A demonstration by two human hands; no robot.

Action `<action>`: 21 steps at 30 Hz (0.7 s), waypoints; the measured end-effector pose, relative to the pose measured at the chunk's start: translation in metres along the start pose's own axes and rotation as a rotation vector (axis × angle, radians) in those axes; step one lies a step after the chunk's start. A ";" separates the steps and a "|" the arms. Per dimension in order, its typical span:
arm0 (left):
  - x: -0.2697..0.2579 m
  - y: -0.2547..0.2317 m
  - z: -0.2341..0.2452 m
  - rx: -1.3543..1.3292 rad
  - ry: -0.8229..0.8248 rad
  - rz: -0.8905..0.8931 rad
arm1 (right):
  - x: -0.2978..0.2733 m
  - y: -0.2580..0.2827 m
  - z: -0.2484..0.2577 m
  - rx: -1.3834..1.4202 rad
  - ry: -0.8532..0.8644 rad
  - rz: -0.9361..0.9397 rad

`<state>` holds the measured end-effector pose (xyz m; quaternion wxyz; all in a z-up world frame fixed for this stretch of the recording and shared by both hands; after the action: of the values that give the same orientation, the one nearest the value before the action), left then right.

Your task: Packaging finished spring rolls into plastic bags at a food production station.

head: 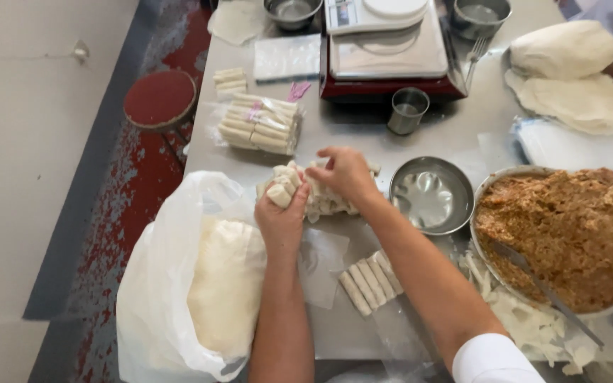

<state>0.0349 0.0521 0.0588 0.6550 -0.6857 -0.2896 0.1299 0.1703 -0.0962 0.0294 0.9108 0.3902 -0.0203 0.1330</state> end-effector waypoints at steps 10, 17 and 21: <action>-0.007 -0.028 -0.011 -0.058 0.110 0.099 | -0.040 0.023 0.030 0.624 0.033 0.052; -0.009 -0.002 -0.022 -0.489 0.112 0.256 | -0.071 0.030 0.049 0.572 -0.005 0.084; -0.010 -0.012 -0.028 -0.519 0.163 0.253 | -0.074 0.030 0.063 0.567 -0.105 0.072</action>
<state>0.0400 0.0231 0.0718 0.4575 -0.8691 -0.1717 0.0766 0.0956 -0.1384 0.0836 0.7579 0.6346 -0.0431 0.1453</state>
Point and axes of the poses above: each hand's wrist, its own x-axis towards the middle knuckle, its own z-axis out of the back of the hand, y = z × x, the point moved 7 cm from there along x, towards the middle knuckle, and after that the axes turned 8 degrees about -x, right-handed, at the moved point
